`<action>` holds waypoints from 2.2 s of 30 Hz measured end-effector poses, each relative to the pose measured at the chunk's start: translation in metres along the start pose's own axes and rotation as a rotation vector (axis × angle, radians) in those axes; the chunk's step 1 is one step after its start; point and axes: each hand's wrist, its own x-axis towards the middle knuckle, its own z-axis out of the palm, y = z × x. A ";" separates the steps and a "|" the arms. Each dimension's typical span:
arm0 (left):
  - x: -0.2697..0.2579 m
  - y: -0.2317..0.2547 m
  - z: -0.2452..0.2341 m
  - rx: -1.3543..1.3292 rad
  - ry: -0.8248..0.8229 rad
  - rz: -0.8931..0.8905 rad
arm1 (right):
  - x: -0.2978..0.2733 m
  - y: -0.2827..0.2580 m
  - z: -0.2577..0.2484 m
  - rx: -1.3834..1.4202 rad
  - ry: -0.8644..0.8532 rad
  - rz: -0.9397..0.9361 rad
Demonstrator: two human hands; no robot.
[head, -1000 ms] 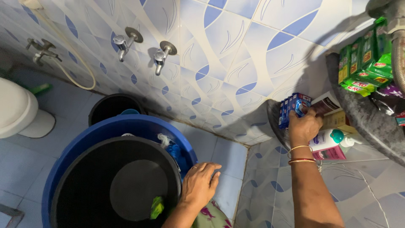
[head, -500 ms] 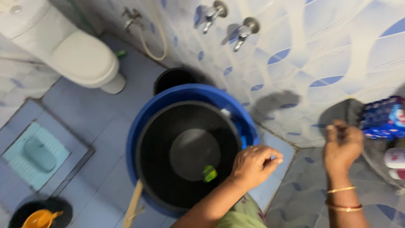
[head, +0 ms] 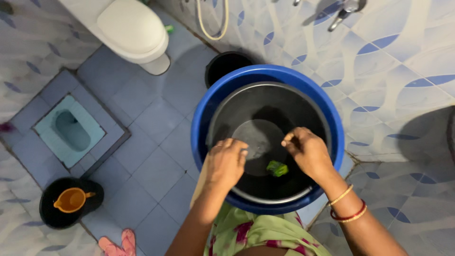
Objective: The person takes several small packets of laundry detergent from a wall hook and places them into a blue bucket. They then remove the packets from the bucket one by one and place them on a nearby shelf. Finally, they pick up a long-handled brush from the bucket and hang it on the wall hook.
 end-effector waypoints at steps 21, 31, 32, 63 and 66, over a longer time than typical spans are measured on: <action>-0.011 -0.016 0.022 0.029 0.012 0.006 | 0.025 0.051 0.121 -0.816 -1.034 0.134; -0.012 -0.014 0.023 0.063 0.023 0.011 | 0.025 0.049 0.120 -0.746 -0.976 0.178; -0.012 -0.014 0.022 0.062 0.026 0.013 | 0.025 0.051 0.120 -0.772 -0.968 0.164; -0.006 -0.001 0.047 -1.043 -0.119 -0.181 | -0.042 0.001 0.068 1.160 -0.028 0.092; -0.010 0.002 0.045 -1.046 -0.093 -0.073 | -0.042 -0.005 0.066 1.110 -0.008 0.080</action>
